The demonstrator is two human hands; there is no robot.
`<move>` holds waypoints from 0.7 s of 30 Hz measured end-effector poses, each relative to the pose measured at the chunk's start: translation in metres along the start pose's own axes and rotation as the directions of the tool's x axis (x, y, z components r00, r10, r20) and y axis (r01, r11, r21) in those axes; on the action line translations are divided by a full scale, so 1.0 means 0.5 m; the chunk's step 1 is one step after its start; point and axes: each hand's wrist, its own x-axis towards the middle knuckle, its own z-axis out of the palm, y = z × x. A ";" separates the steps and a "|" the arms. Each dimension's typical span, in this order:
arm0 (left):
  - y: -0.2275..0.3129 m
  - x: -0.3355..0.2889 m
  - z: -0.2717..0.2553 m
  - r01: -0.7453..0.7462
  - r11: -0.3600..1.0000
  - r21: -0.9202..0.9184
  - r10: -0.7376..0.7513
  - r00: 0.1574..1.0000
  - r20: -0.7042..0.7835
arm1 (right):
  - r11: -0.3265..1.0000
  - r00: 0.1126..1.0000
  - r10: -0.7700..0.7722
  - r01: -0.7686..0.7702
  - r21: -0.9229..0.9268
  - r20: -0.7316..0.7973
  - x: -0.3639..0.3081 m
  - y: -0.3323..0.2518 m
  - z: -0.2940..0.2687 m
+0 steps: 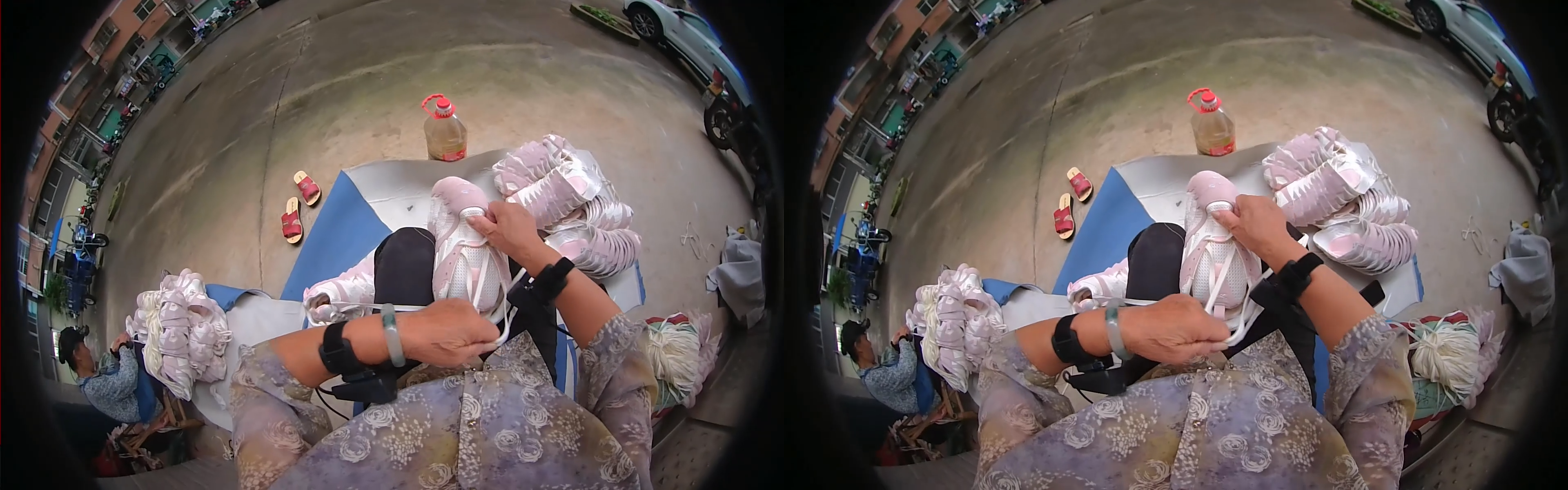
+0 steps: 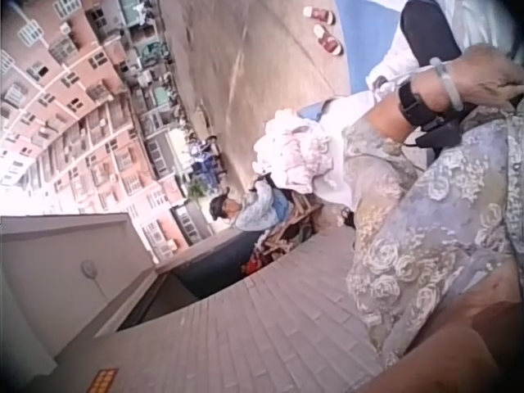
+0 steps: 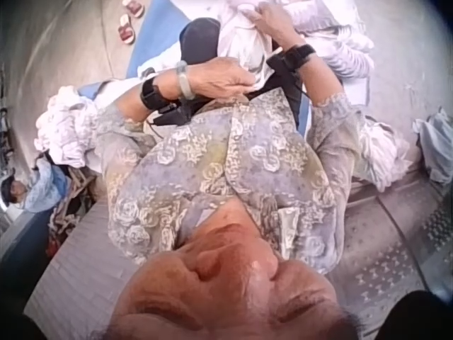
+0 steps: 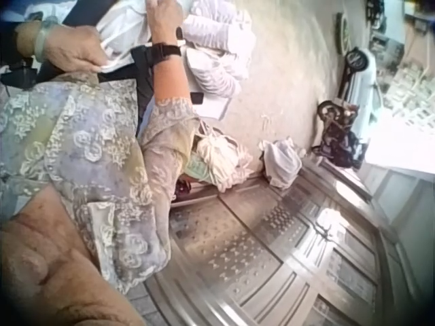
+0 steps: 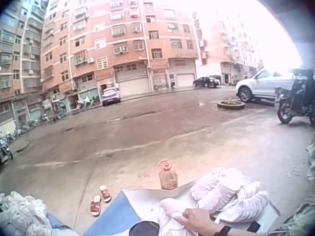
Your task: The recorder is lacing a white and pink sneaker while seated outdoors, likely as part of a manufacturing or assembly process.
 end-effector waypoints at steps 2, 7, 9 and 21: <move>0.005 -0.026 -0.006 0.006 0.999 0.051 -0.004 0.999 -0.036 | 1.000 1.000 0.001 -0.002 0.018 0.015 0.004 0.012 0.005; 0.072 -0.072 -0.021 0.019 1.000 -0.012 -0.017 0.990 0.138 | 0.999 1.000 -0.012 0.011 0.051 0.024 0.009 0.023 0.014; 0.057 -0.069 -0.022 -0.026 0.999 -0.031 0.030 0.993 0.116 | 0.997 1.000 0.018 -0.017 0.074 -0.014 0.004 0.022 0.018; 0.053 -0.019 0.018 -0.157 0.986 -0.061 0.157 0.988 -0.002 | 0.854 0.847 -0.520 0.518 -0.048 -0.110 -0.172 0.060 0.000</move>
